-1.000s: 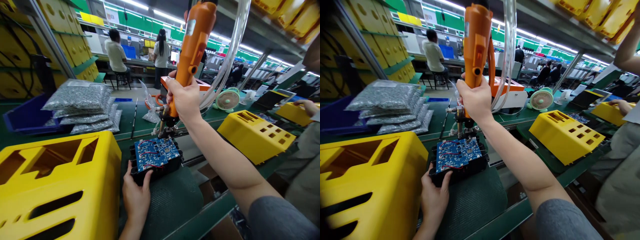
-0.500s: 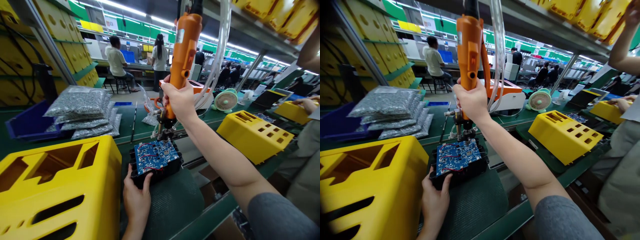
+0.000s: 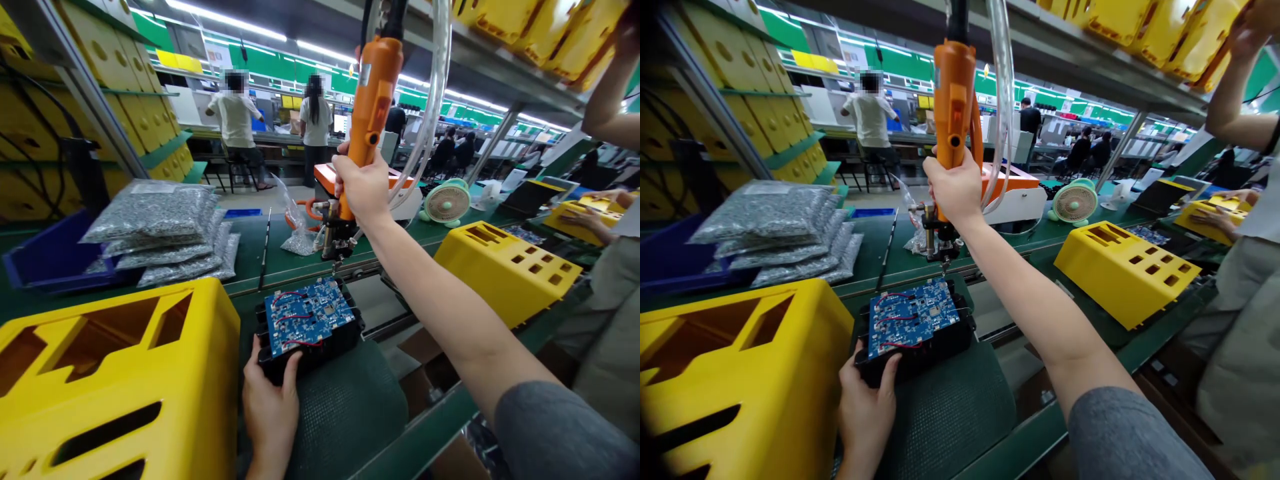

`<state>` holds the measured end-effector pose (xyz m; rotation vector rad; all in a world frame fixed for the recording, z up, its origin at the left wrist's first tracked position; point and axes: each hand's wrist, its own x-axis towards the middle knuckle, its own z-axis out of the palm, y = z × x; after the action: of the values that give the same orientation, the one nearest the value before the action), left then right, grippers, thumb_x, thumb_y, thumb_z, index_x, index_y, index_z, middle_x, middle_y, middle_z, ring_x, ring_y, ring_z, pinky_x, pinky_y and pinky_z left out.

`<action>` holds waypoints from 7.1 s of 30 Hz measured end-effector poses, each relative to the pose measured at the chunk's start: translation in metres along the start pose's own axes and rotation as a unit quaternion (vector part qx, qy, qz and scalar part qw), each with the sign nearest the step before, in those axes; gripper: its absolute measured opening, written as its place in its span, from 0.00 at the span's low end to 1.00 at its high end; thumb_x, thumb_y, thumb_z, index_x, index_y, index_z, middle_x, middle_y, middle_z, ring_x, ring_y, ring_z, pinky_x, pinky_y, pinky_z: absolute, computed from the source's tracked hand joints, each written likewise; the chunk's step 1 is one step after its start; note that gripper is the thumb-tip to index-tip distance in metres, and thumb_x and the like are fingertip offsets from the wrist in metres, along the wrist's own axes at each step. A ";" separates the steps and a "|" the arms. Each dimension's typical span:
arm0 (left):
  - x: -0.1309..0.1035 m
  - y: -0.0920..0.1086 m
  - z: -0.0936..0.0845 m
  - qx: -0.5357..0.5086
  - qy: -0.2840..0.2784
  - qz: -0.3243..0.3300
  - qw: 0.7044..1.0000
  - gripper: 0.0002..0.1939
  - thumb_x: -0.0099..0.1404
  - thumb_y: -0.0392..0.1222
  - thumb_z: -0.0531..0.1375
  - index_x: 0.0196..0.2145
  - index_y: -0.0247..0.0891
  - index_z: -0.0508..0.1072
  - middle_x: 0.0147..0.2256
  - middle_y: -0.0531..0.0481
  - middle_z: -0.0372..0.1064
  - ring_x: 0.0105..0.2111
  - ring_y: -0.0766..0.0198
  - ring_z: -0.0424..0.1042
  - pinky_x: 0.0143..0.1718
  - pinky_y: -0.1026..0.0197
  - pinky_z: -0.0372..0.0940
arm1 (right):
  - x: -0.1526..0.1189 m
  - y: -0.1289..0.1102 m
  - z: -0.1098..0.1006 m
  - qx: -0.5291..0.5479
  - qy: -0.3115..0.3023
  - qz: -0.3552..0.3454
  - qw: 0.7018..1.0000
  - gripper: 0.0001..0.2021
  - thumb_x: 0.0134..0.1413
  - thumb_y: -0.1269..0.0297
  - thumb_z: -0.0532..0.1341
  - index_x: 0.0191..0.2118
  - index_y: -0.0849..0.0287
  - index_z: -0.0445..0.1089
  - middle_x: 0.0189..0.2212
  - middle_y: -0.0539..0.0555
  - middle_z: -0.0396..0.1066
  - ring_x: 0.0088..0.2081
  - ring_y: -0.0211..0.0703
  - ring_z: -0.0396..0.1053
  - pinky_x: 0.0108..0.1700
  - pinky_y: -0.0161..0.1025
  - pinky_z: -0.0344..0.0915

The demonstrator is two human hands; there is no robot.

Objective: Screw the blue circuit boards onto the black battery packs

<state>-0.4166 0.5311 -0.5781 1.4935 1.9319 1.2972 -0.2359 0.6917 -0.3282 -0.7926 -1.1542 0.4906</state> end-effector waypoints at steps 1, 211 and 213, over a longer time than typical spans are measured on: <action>0.000 0.000 0.000 -0.002 0.001 0.004 1.000 0.40 0.57 0.63 0.56 0.60 0.39 0.54 0.58 0.39 0.58 0.53 0.49 0.64 0.50 0.50 0.63 | -0.002 0.002 0.002 -0.001 0.000 0.007 1.000 0.09 0.49 0.66 0.60 0.36 0.55 0.59 0.16 0.41 0.56 0.15 0.30 0.57 0.19 0.31 0.57; -0.005 0.002 0.005 -0.023 0.036 0.089 0.995 0.37 0.60 0.55 0.58 0.61 0.36 0.53 0.58 0.36 0.57 0.56 0.49 0.62 0.53 0.47 0.60 | -0.051 -0.001 0.108 0.073 -0.086 0.057 0.992 0.09 0.47 0.69 0.58 0.34 0.54 0.56 0.16 0.41 0.55 0.15 0.30 0.57 0.17 0.31 0.57; -0.005 0.002 0.005 -0.021 0.036 0.089 0.995 0.37 0.60 0.55 0.58 0.61 0.35 0.53 0.58 0.35 0.58 0.56 0.49 0.62 0.53 0.47 0.60 | -0.050 -0.001 0.110 0.073 -0.094 0.053 0.991 0.09 0.48 0.69 0.58 0.33 0.54 0.55 0.17 0.41 0.55 0.15 0.30 0.56 0.17 0.31 0.56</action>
<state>-0.4096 0.5286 -0.5799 1.6496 1.8369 1.4779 -0.3565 0.6879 -0.3375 -0.6941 -1.2380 0.7429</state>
